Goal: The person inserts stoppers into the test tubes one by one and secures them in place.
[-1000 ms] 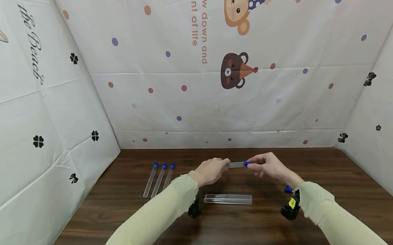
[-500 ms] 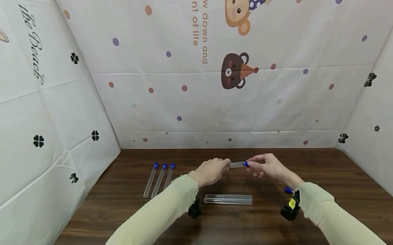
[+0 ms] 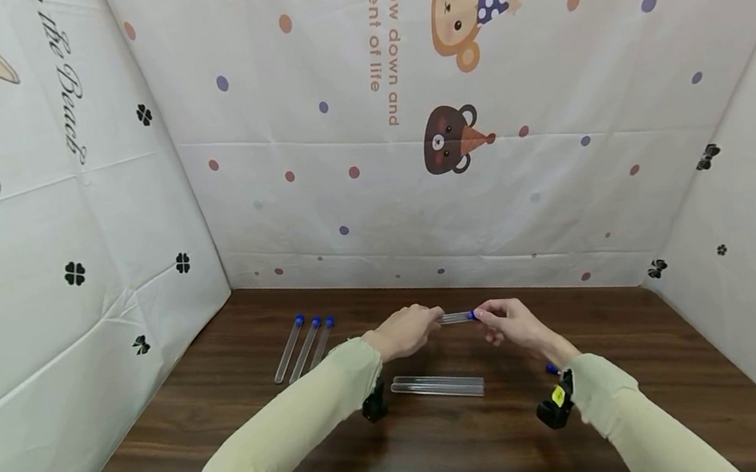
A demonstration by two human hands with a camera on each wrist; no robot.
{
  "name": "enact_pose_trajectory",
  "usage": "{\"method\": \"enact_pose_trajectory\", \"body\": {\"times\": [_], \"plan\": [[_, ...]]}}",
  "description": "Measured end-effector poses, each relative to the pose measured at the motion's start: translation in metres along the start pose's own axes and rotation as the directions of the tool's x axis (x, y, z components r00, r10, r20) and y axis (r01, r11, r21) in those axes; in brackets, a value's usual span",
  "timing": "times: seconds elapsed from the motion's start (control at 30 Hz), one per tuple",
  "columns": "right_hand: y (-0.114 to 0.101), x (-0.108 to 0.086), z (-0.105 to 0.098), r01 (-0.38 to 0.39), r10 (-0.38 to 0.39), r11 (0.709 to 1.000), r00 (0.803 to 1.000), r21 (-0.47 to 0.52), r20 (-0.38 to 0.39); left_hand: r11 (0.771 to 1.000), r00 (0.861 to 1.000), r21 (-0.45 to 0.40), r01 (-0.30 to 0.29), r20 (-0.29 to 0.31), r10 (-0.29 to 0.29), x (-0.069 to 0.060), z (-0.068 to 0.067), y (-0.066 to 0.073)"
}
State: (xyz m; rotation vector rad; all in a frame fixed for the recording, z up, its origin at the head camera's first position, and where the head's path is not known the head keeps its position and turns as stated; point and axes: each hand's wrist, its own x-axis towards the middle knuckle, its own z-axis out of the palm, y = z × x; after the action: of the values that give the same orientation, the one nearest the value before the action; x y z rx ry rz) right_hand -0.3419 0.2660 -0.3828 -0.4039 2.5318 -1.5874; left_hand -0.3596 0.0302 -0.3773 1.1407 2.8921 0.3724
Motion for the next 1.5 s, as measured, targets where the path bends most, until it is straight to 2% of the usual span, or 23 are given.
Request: {"method": "enact_pose_trajectory", "body": {"times": [0.3, 0.6, 0.87, 1.0, 1.23, 1.5], "plan": [[-0.002, 0.001, -0.001, -0.007, 0.007, 1.0, 1.0, -0.013, -0.013, 0.996, 1.0, -0.086, 0.004, 0.013, -0.003, -0.001, -0.001, -0.002], [-0.003, -0.002, -0.001, 0.002, -0.001, 1.0, 0.999, -0.023, 0.046, 1.0, 1.0, -0.027, -0.01, 0.01, 0.01, -0.001, -0.002, -0.003], [0.0, 0.0, 0.002, 0.043, -0.039, 0.998, 0.996, -0.05, 0.081, 1.0, 1.0, 0.0, 0.001, -0.01, -0.001, -0.001, -0.002, -0.003], [-0.001, -0.001, 0.008, 0.042, -0.04, 0.998, 0.998, -0.046, 0.054, 1.0, 0.999, 0.008, -0.001, -0.046, 0.002, -0.002, -0.001, -0.003], [-0.003, -0.002, 0.016, 0.053, -0.055, 0.997, 0.998, -0.064, -0.037, 1.0, 0.995, 0.007, -0.002, -0.1, 0.003, 0.0, 0.001, -0.002], [-0.005, 0.001, 0.022, 0.007, -0.009, 1.0, 0.997, -0.026, -0.082, 0.999, 0.993, -0.021, 0.027, -0.11, -0.029, -0.001, 0.006, -0.003]]}}
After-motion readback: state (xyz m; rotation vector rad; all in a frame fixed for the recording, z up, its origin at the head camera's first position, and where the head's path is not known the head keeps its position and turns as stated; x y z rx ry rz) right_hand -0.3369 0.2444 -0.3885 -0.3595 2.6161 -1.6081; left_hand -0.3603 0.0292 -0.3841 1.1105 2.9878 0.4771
